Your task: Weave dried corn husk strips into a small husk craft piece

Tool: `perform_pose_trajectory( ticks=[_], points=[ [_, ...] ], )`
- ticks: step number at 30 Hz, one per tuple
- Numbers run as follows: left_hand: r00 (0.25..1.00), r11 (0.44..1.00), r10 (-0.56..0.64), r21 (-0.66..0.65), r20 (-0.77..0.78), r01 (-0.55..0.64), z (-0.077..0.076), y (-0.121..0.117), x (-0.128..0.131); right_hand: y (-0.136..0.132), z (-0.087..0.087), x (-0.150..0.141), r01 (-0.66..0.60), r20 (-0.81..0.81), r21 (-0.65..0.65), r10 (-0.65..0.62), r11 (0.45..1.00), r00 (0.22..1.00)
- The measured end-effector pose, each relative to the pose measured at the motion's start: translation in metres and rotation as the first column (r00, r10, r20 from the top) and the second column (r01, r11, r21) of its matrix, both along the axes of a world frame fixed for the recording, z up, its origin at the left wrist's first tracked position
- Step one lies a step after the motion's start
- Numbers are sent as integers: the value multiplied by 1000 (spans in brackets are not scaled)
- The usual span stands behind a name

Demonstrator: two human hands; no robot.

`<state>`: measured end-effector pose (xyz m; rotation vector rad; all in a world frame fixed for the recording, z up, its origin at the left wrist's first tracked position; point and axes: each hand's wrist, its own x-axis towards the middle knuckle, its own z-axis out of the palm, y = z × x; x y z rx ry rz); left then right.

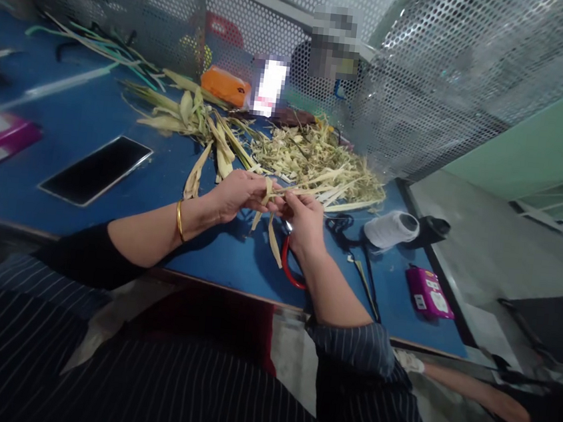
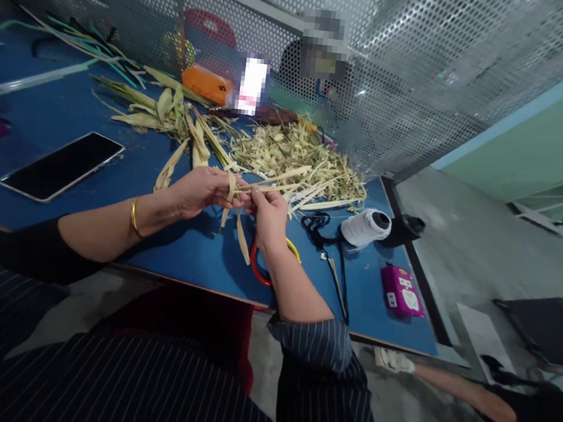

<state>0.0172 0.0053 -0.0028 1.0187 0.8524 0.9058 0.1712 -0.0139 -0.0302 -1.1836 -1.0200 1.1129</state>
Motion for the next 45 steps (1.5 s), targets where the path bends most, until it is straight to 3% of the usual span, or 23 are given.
perform_pose_trajectory(
  ticks=[2, 7, 12, 14, 16, 17, 18, 20, 22, 23, 24, 26, 28, 31, 33, 37, 40, 45],
  points=[
    [1000, 1000, -22, 19, 4, 22, 1, -1, -2, 0, 1, 0, -20, -67, -44, 17, 999, 998],
    [995, 992, -95, 89, 22, 93, 3, -4, -4, -2, 5, 0, 33, -81, -17, -34, 999, 996],
    [999, 993, 22, 115, -50, -17, -2, -1, -1, 0, 3, 0, -74, -81, -58, 69, 996, 994],
    [996, 994, 83, 81, -41, -80, -2, 2, -2, -1, 1, 2, -120, 10, -22, 120, 993, 993],
    [990, 990, 138, 35, -31, -137, -1, 5, -4, -3, 2, 5, -182, 251, 111, 149, 977, 956],
    [987, 987, 160, 16, -28, -160, 0, 6, -5, -5, 3, 7, -241, 432, 196, 137, 951, 891],
    [984, 984, 178, 3, -29, -178, 1, 7, -6, -6, 5, 8, -318, 624, 268, 87, 910, 776],
    [980, 981, 195, -7, -42, -195, 2, 8, -7, -8, 8, 11, -486, 894, 340, -116, 805, 433],
    [978, 981, 194, 13, -74, -194, 2, 8, -8, -9, 10, 12, -610, 931, 351, -337, 710, 144],
    [977, 982, 190, 30, -94, -188, 2, 7, -7, -9, 10, 12, -650, 905, 363, -419, 667, 75],
    [975, 981, 191, 50, -111, -186, 1, 6, -7, -9, 11, 12, -680, 877, 384, -477, 625, 57],
    [971, 977, 200, 97, -131, -188, 1, 4, -6, -9, 12, 12, -688, 844, 457, -519, 563, 136],
    [971, 974, 196, 145, -136, -176, 0, 1, -5, -10, 13, 11, -595, 814, 566, -498, 570, 298],
    [977, 970, 131, 225, -170, -91, -1, -2, -5, -10, 13, 10, -322, 719, 662, -454, 677, 526],
    [975, 963, 60, 269, -214, 0, -1, -3, -4, -7, 12, 11, -177, 668, 646, -438, 742, 601],
    [962, 948, -56, 290, -266, 135, -3, -5, -3, -2, 8, 14, -36, 684, 537, -410, 843, 604],
    [960, 943, -110, 279, -256, 182, -3, -8, -1, 0, 6, 14, 8, 692, 507, -413, 862, 592],
    [962, 944, 1, 318, -275, 90, -3, -14, 5, 0, 7, 12, -24, 717, 471, -366, 882, 593]
  ],
)
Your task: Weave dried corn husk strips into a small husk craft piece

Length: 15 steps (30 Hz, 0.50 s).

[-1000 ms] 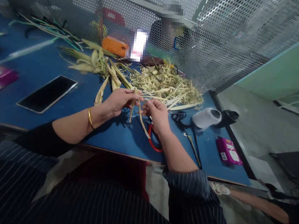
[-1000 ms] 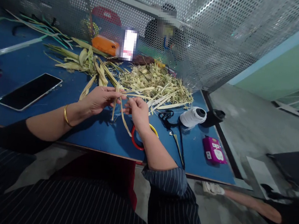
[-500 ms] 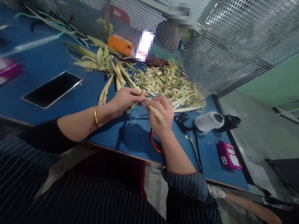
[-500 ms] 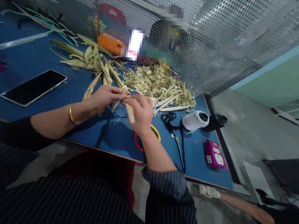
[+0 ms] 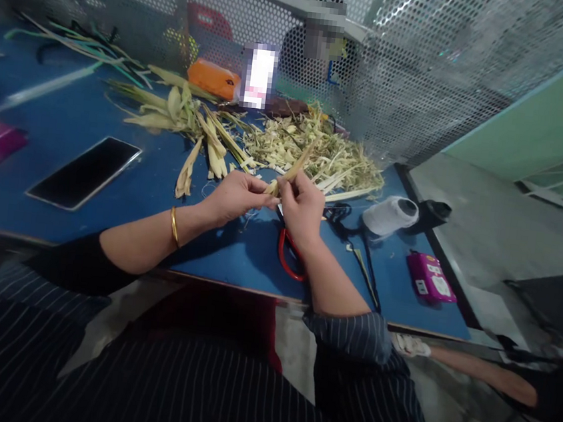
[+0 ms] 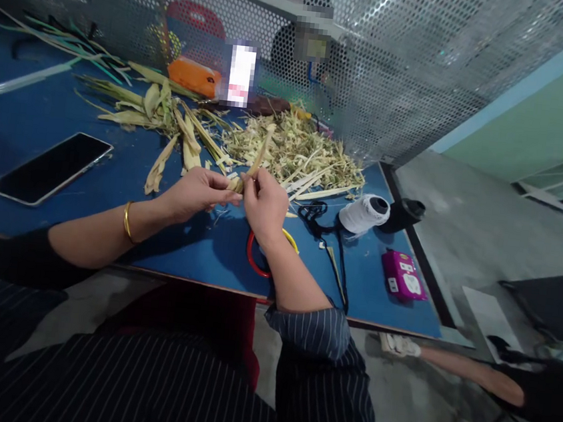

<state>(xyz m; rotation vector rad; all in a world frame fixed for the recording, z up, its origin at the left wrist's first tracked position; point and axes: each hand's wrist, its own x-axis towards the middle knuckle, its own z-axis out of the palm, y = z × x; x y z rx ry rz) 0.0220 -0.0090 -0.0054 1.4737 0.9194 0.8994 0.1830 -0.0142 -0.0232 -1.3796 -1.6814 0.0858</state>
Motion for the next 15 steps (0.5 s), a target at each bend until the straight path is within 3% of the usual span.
perform_pose_trajectory(
  ticks=[6, 10, 12, 15],
  points=[
    [986, 982, 130, -152, 101, -114, 1, 9, -7, -4, 18, 17, 14, 136, 262, -51, 965, 989],
    [982, 976, 149, -174, 117, -128, 5, 13, -12, -2, 22, 26, -115, 357, 167, 49, 979, 933],
    [983, 974, 153, -184, 97, -133, 7, 12, -12, -1, 20, 26, -155, 405, 132, 89, 979, 910],
    [985, 963, 157, -230, 67, -138, 11, 8, -9, -3, 18, 23, -145, 416, 177, 60, 973, 907]
  ],
)
